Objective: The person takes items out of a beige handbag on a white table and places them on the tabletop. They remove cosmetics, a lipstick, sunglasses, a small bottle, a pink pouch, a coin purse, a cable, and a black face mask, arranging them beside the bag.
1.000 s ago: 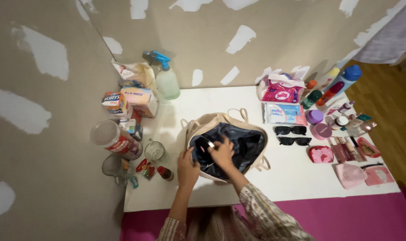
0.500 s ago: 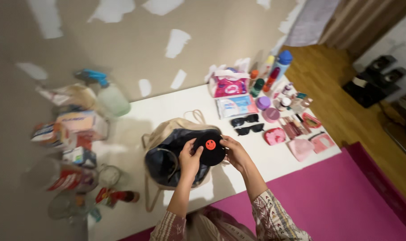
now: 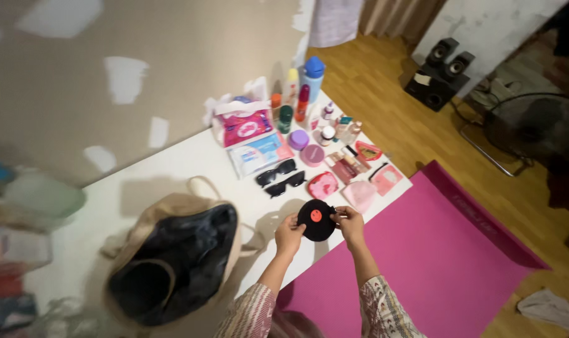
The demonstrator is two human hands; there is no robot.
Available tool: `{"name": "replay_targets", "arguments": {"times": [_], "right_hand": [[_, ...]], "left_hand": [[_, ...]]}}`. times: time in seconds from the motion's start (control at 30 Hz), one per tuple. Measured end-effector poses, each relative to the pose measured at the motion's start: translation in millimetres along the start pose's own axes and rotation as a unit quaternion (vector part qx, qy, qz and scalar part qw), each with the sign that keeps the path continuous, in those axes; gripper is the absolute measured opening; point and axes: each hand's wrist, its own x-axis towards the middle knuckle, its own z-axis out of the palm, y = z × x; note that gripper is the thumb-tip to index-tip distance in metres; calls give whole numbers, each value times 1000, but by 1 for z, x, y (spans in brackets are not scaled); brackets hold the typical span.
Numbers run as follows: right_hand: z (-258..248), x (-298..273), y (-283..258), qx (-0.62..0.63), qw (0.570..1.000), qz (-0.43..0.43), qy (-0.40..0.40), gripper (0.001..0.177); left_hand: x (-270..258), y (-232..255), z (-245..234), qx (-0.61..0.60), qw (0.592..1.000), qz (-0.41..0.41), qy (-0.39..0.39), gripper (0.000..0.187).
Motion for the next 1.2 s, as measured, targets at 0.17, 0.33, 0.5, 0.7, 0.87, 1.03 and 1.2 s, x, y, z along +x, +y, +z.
{"name": "replay_targets", "arguments": {"times": [0.17, 0.33, 0.5, 0.7, 0.87, 1.03, 1.2], "right_hand": [[-36, 40, 36, -90, 993, -28, 73, 29], [-41, 60, 47, -188, 974, -45, 116, 29], [-37, 59, 48, -257, 944, -145, 146, 23], [-30, 48, 44, -315, 929, -100, 163, 29], [-31, 39, 49, -296, 936, -122, 149, 42], [-22, 17, 55, -289, 930, -151, 169, 39], [34, -31, 25, -197, 958, -178, 110, 25]], "left_hand": [[32, -34, 63, 98, 994, -45, -12, 40], [50, -47, 92, 165, 986, 1, 19, 39], [51, -38, 101, 258, 965, 31, 44, 38], [46, -35, 99, 236, 971, 4, 29, 42], [34, -40, 76, 140, 988, 52, 24, 41], [-3, -17, 32, 58, 994, 87, 38, 32], [-62, 30, -51, -27, 990, 124, 58, 30]]}}
